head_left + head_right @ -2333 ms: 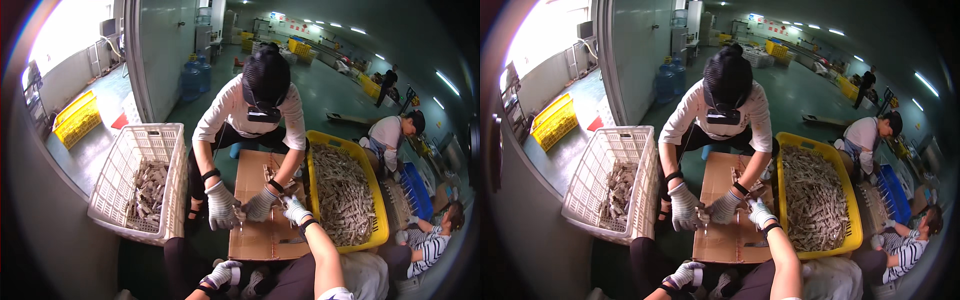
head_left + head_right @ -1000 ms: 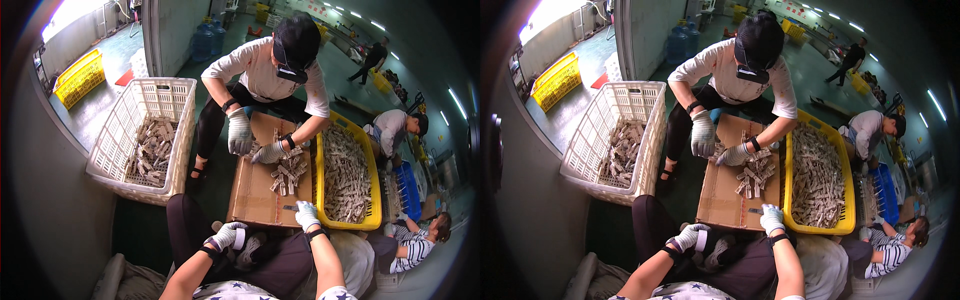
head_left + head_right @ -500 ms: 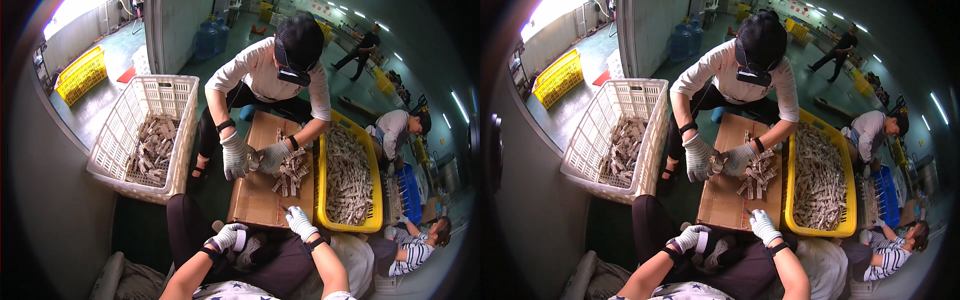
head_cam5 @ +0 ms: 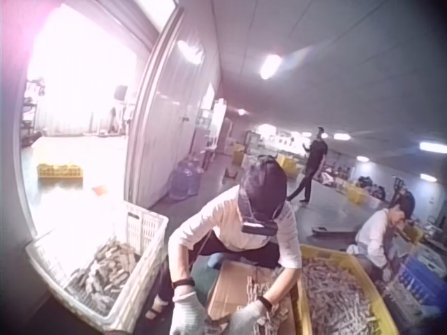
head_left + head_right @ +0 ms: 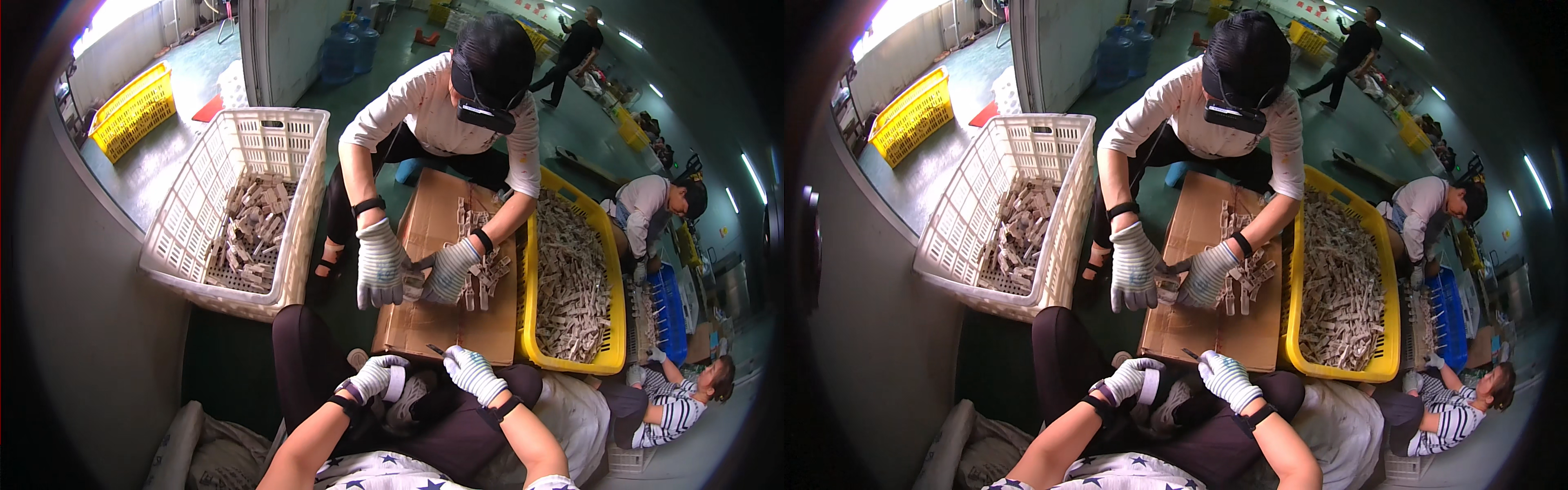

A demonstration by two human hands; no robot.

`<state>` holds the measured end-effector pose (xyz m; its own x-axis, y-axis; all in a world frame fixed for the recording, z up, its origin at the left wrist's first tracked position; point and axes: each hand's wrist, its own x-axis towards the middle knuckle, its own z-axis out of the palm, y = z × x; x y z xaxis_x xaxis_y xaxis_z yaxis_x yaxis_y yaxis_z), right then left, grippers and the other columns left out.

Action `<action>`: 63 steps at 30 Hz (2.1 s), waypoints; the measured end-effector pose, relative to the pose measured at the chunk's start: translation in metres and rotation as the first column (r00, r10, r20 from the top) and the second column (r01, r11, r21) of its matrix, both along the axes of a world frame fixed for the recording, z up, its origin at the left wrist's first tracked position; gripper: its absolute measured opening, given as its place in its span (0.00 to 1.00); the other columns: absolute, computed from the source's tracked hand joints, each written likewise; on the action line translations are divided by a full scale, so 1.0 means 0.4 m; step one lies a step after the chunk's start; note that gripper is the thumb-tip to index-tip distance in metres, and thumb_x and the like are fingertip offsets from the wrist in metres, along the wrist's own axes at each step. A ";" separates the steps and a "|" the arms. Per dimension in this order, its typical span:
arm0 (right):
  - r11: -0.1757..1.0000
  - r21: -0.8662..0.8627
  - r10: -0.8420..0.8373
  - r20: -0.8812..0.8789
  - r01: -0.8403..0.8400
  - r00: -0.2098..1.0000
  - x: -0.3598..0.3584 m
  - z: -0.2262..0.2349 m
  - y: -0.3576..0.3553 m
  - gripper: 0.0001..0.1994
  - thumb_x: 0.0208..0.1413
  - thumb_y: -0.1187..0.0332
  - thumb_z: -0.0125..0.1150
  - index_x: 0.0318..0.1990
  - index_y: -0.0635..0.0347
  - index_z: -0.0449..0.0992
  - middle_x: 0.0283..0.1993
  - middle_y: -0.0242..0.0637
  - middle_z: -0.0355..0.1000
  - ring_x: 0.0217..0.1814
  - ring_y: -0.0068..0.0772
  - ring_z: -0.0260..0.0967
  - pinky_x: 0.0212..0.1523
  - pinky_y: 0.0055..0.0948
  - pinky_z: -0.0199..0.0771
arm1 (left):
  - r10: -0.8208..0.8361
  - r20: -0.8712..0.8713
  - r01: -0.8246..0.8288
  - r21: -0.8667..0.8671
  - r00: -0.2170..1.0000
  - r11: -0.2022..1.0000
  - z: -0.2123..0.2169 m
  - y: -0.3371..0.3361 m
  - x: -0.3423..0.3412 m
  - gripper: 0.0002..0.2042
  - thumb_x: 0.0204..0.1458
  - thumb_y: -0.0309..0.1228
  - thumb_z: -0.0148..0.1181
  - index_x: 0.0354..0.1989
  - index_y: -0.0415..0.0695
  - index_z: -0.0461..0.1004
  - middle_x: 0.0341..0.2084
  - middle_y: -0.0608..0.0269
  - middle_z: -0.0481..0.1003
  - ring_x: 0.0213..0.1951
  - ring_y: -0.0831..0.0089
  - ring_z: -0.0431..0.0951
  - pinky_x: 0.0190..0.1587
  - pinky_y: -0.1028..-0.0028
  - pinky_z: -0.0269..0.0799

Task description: Sorting and organizing small manufactured plastic components from a bulk bin into separate crates on a factory floor.

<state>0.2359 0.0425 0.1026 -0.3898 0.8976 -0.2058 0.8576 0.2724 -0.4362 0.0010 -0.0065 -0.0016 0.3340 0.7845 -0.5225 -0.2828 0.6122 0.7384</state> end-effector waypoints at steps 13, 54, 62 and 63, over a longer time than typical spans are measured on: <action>0.986 0.053 0.153 0.069 -0.157 0.986 -0.070 0.000 0.000 0.11 0.57 0.59 0.50 0.39 0.55 0.74 0.36 0.47 0.75 0.38 0.53 0.73 0.39 0.47 0.73 | 0.005 -0.014 -0.004 0.044 1.000 0.999 0.001 -0.006 -0.003 0.10 0.54 0.21 0.59 0.44 0.41 0.78 0.34 0.67 0.78 0.34 0.77 0.77 0.39 0.74 0.75; 0.757 -0.545 -0.448 -0.835 -0.360 0.319 -0.100 0.089 0.053 0.15 0.62 0.70 0.53 0.53 0.67 0.71 0.46 0.34 0.74 0.48 0.25 0.71 0.53 0.26 0.70 | -0.096 -0.104 0.126 0.343 0.990 0.931 0.385 0.264 0.018 0.16 0.57 0.25 0.56 0.55 0.36 0.71 0.47 0.59 0.76 0.49 0.73 0.75 0.53 0.76 0.68; 0.885 -0.364 -0.350 -0.931 -0.290 0.102 -0.066 0.094 0.215 0.16 0.61 0.72 0.54 0.56 0.65 0.69 0.48 0.34 0.74 0.50 0.24 0.71 0.54 0.25 0.70 | -0.137 -0.302 0.260 0.415 0.943 0.872 0.531 0.539 0.113 0.29 0.55 0.21 0.58 0.65 0.46 0.56 0.38 0.55 0.79 0.39 0.71 0.79 0.44 0.73 0.76; 0.888 -0.362 -0.356 -0.932 -0.284 0.072 -0.065 0.089 0.234 0.16 0.61 0.72 0.54 0.56 0.65 0.69 0.48 0.34 0.74 0.50 0.24 0.71 0.54 0.25 0.70 | -0.151 -0.391 0.317 0.403 0.908 0.859 0.567 0.548 0.134 0.36 0.54 0.21 0.58 0.70 0.49 0.47 0.37 0.54 0.79 0.38 0.70 0.80 0.43 0.72 0.76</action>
<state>0.2098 0.1360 0.1384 -0.4800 0.8761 0.0463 -0.4329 -0.1906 -0.8810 0.0546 0.2126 0.2251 0.4079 0.8790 -0.2470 0.1401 0.2071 0.9682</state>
